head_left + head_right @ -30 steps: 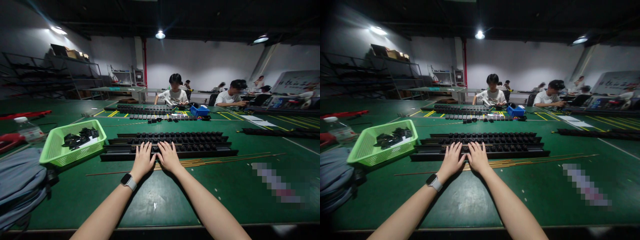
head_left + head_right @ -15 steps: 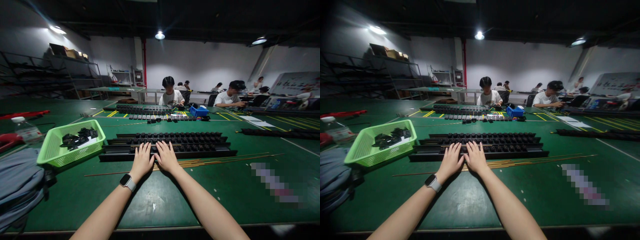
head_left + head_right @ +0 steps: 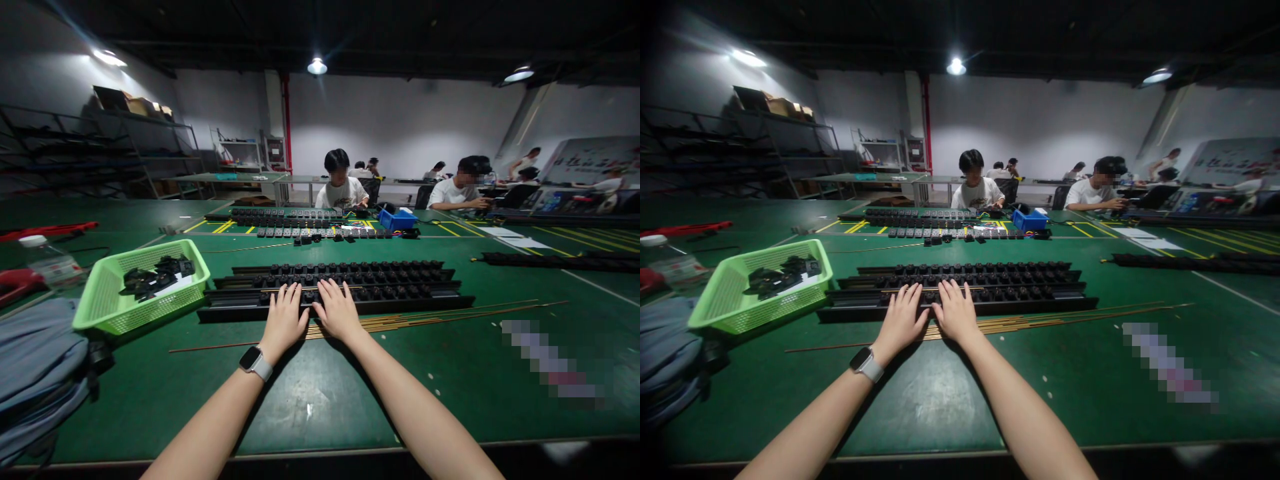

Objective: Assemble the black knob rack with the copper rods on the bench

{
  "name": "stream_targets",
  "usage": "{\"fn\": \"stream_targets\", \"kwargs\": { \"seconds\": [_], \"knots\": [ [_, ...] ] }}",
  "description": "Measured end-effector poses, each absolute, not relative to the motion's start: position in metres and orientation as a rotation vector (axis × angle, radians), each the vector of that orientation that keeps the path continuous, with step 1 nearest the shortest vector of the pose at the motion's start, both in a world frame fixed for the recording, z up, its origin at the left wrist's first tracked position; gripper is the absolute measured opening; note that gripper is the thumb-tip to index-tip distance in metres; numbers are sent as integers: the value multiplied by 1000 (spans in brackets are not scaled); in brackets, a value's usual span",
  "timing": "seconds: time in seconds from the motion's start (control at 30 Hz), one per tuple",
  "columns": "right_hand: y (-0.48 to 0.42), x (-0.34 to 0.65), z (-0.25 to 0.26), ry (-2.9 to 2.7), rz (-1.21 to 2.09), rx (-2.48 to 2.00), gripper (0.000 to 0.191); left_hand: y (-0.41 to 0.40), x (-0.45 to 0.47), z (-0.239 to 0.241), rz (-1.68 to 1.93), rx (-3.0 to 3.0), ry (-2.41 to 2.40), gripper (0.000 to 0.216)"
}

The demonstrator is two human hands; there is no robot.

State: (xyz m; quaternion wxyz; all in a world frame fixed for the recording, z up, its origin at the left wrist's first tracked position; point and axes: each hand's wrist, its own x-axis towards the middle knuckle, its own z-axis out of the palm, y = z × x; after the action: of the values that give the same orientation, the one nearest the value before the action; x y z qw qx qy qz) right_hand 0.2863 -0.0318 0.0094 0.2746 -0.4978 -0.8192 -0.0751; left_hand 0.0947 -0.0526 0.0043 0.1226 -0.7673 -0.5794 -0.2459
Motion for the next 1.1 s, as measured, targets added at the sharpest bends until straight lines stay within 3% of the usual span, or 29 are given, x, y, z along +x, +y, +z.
{"fn": "stream_targets", "kwargs": {
  "seconds": [1.1],
  "knots": [
    [-26,301,9,-2075,-220,-1498,54,-50,94,3,-709,-2228,-1667,68]
  ]
}}
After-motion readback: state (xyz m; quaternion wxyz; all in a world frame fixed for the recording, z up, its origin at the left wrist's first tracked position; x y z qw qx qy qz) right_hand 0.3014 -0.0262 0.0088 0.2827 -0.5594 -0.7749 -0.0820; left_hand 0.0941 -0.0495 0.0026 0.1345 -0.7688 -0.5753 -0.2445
